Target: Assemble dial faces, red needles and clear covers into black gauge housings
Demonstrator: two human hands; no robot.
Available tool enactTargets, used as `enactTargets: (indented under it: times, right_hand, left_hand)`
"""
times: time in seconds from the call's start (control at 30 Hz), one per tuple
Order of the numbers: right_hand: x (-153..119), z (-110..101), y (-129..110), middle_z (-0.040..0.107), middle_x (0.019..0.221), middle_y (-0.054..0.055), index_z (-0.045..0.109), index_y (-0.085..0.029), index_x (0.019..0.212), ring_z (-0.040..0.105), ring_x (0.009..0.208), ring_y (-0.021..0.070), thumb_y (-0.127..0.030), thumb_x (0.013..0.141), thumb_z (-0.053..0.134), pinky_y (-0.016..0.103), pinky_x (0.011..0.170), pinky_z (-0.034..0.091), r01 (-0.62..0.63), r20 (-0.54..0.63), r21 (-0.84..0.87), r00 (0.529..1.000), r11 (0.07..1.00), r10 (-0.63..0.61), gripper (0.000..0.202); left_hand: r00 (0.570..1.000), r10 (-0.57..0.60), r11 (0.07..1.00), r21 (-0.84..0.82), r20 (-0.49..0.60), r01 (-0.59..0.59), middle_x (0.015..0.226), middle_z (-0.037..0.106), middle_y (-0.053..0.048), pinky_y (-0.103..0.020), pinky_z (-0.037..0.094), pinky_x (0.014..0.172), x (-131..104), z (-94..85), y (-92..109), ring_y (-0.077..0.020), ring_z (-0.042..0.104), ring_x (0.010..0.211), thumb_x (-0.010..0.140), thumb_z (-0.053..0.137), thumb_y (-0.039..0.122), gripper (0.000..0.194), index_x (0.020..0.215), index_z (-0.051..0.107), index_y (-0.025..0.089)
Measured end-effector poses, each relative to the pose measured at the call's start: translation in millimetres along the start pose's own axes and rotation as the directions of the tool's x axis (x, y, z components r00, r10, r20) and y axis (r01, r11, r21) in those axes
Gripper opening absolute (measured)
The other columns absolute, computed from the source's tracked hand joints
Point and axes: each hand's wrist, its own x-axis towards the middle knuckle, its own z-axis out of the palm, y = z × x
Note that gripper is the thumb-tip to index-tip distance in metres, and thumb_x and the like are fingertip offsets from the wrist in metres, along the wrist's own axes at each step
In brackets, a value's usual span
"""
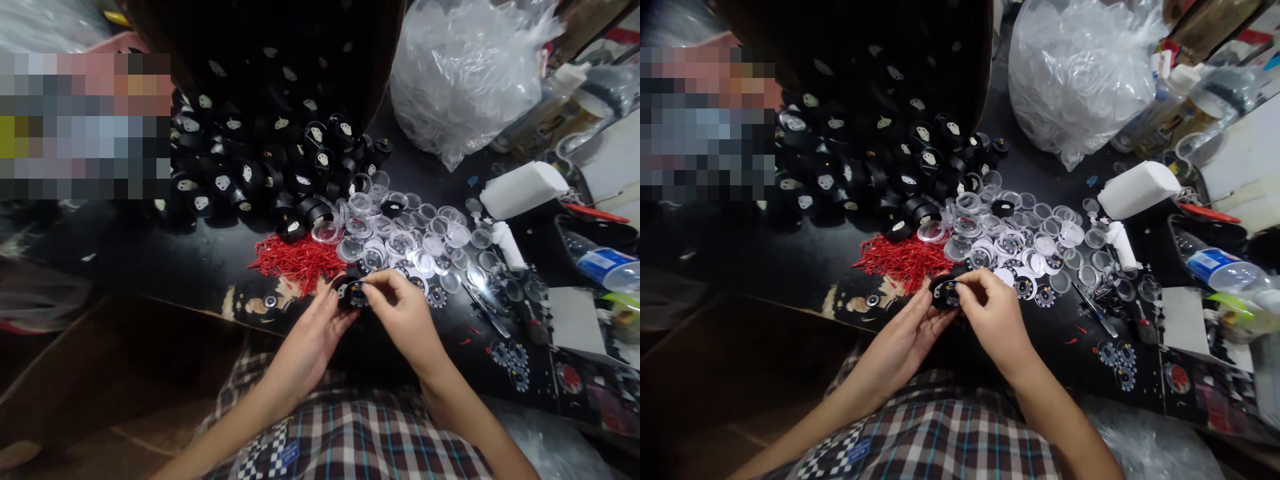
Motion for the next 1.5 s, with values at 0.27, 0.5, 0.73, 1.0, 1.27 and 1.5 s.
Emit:
enactTargets:
  times: [0.27,0.5,0.73,1.0,1.27,1.5]
  right_hand:
    - [2.3,11.4,-2.2,0.061,0.073,-0.002,0.055,-0.021,0.081,0.062,0.058,0.0123,-0.033,0.088,0.059,0.026,0.057,0.050,-0.164,0.109,0.055,0.982,0.985,0.157,0.014]
    - [5.4,9.5,2.5,0.059,0.077,-0.003,0.053,-0.022,0.088,0.056,0.066,0.0128,-0.032,0.081,0.064,0.026,0.059,0.047,-0.177,0.143,-0.058,0.972,0.982,0.184,0.016]
    - [-4.0,6.3,3.2,0.063,0.087,0.000,0.055,-0.022,0.099,0.060,0.074,0.0137,-0.019,0.083,0.056,0.028,0.069,0.050,-0.078,0.269,-0.027,0.959,0.997,0.083,0.016]
    - [17.3,16.2,7.4,0.070,0.095,0.005,0.066,-0.021,0.095,0.063,0.093,0.0215,-0.017,0.093,0.050,0.037,0.085,0.042,0.247,0.309,-0.511,0.947,0.824,-0.092,0.017]
    - [41.3,50.1,2.6,0.067,0.092,0.011,0.063,-0.016,0.097,0.060,0.087,0.0277,-0.021,0.096,0.048,0.040,0.078,0.036,0.453,0.425,-0.768,0.889,0.452,-0.170,0.016]
    - [42.2,50.9,3.0,0.068,0.084,0.010,0.062,-0.015,0.089,0.061,0.081,0.0262,-0.019,0.093,0.048,0.039,0.077,0.035,0.470,0.429,-0.770,0.882,0.431,-0.195,0.016]
  left_hand:
    - [0.999,0.050,0.982,0.183,0.021,-0.053,0.136,0.063,0.000,-0.034,0.048,0.106,-3.3,-6.0,-4.8,-0.0252,0.056,0.127,0.082,0.073,0.040,0.039,0.120,0.069,0.034]
    - [0.997,0.057,0.980,0.190,0.049,-0.065,0.132,0.065,-0.003,-0.033,0.052,0.099,1.8,-12.6,-7.8,-0.0252,0.059,0.122,0.078,0.076,0.032,0.040,0.117,0.069,0.029]
    - [0.978,0.198,0.803,0.562,0.063,-0.199,0.116,0.071,-0.004,-0.037,0.046,0.103,-2.3,-31.7,1.5,-0.0266,0.063,0.111,0.078,0.073,0.024,0.036,0.113,0.071,0.027]
    - [0.938,0.343,0.648,0.708,0.058,-0.280,0.117,0.071,-0.002,-0.037,0.040,0.107,-12.1,-60.3,24.9,-0.0275,0.059,0.111,0.073,0.075,0.019,0.043,0.114,0.072,0.033]
    - [0.962,0.215,0.962,0.208,-0.167,-0.179,0.104,0.069,-0.001,-0.026,0.054,0.084,-6.4,-44.6,34.3,-0.0167,0.064,0.094,0.075,0.077,0.026,0.028,0.101,0.068,0.023]
    - [0.978,0.148,0.986,0.093,-0.150,-0.135,0.116,0.070,-0.005,-0.036,0.056,0.092,-10.3,-43.7,25.7,-0.0225,0.069,0.103,0.085,0.069,0.027,0.030,0.114,0.061,0.023]
